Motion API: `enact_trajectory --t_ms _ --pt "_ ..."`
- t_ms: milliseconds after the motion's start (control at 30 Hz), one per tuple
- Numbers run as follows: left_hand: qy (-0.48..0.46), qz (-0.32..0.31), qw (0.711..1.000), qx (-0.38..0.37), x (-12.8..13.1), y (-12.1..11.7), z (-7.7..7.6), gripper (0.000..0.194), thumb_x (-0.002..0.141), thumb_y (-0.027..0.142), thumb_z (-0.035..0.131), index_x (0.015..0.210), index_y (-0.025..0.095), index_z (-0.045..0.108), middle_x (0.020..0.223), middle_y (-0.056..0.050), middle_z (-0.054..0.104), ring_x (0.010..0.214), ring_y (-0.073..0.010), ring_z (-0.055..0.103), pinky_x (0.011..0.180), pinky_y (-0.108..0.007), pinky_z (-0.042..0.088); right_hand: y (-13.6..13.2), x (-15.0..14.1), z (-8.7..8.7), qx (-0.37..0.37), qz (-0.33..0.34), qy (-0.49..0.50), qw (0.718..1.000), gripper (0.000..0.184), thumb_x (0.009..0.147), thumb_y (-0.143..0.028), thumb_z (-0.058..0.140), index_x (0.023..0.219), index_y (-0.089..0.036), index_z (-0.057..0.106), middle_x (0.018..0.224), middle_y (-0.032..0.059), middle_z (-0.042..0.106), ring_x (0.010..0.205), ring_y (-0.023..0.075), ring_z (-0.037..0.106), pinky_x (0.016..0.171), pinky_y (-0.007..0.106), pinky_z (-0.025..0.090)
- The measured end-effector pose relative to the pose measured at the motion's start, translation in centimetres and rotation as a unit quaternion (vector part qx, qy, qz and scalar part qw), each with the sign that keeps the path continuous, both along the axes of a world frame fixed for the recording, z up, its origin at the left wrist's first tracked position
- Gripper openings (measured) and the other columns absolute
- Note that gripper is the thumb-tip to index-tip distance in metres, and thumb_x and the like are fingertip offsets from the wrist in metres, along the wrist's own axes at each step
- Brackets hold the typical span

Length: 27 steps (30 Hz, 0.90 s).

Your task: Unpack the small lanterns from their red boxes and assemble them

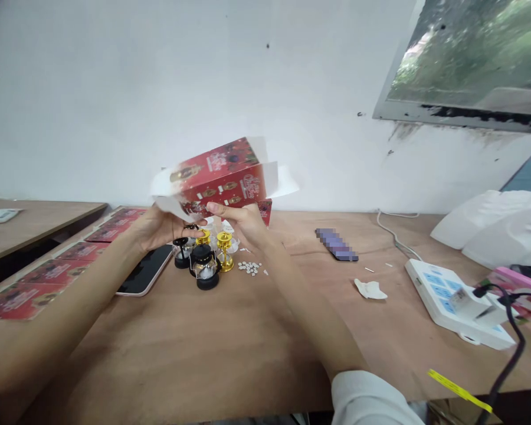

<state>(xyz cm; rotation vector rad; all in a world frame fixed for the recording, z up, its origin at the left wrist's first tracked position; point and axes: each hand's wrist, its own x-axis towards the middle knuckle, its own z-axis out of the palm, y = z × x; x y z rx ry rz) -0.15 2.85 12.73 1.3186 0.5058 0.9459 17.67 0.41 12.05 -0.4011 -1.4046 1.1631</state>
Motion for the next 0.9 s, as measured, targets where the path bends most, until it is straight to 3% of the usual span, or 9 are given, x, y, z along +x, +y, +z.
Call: enact_trajectory --t_ms 233,367,467,600,767,900 --pt "-0.027 0.105 0.993 -0.043 0.9 -0.8 0.2 0.032 0.086 0.016 0.049 0.117 0.018 0.054 0.088 -0.007 0.071 0.069 -0.0147 0.068 0.063 -0.023 0.059 0.5 -0.7 -0.4 -0.009 0.003 0.033 0.999 0.07 0.055 -0.035 0.08 0.118 -0.024 0.052 0.099 0.0039 0.067 0.099 0.0239 0.061 0.092 0.043 0.049" --pt "-0.034 0.174 0.984 -0.032 1.4 -0.9 0.1 0.038 0.081 0.007 0.054 0.117 0.02 0.055 0.088 -0.007 0.071 0.077 -0.0176 0.069 0.068 -0.028 0.06 0.4 -1.0 -0.2 -0.004 -0.044 0.056 0.997 0.071 0.06 -0.051 0.073 0.122 -0.026 0.048 0.106 0.0059 0.064 0.105 0.0251 0.057 0.087 0.041 0.05" --pt "-0.026 0.214 0.976 0.018 1.5 -1.2 -0.1 0.049 0.069 0.001 0.064 0.113 0.02 0.057 0.09 -0.006 0.071 0.086 -0.0205 0.068 0.074 -0.03 0.059 0.4 -0.8 0.2 -0.011 -0.082 0.053 0.995 0.07 0.066 -0.059 0.064 0.124 -0.023 0.046 0.109 0.0083 0.062 0.108 0.0262 0.056 0.084 0.042 0.051" --pt "0.016 0.186 0.978 0.095 1.6 -1.5 -0.2 0.054 0.053 -0.003 0.073 0.103 0.014 0.062 0.093 -0.009 0.069 0.097 -0.0255 0.064 0.071 -0.026 0.058 0.8 -0.4 0.4 -0.05 -0.109 0.06 0.991 0.066 0.071 -0.059 0.056 0.123 -0.02 0.049 0.113 0.0102 0.061 0.108 0.0264 0.056 0.081 0.041 0.051" --pt "0.085 0.182 0.956 0.214 1.6 -2.0 -0.3 0.052 0.055 0.006 0.076 0.104 0.016 0.063 0.102 -0.011 0.068 0.097 -0.0261 0.063 0.069 -0.028 0.057 2.7 0.1 -0.4 -0.075 -0.125 0.08 0.986 0.059 0.069 -0.052 0.06 0.117 -0.019 0.054 0.109 0.0106 0.064 0.106 0.0262 0.057 0.079 0.041 0.051" --pt "0.17 0.2 0.91 0.321 1.1 -2.2 -0.3 0.058 0.056 0.013 0.077 0.112 0.017 0.059 0.108 -0.011 0.065 0.091 -0.0228 0.063 0.075 -0.029 0.053 3.9 0.6 -1.0 -0.094 -0.141 0.123 0.978 0.052 0.064 -0.041 0.067 0.109 -0.017 0.057 0.104 0.0095 0.066 0.101 0.0253 0.06 0.079 0.041 0.052"
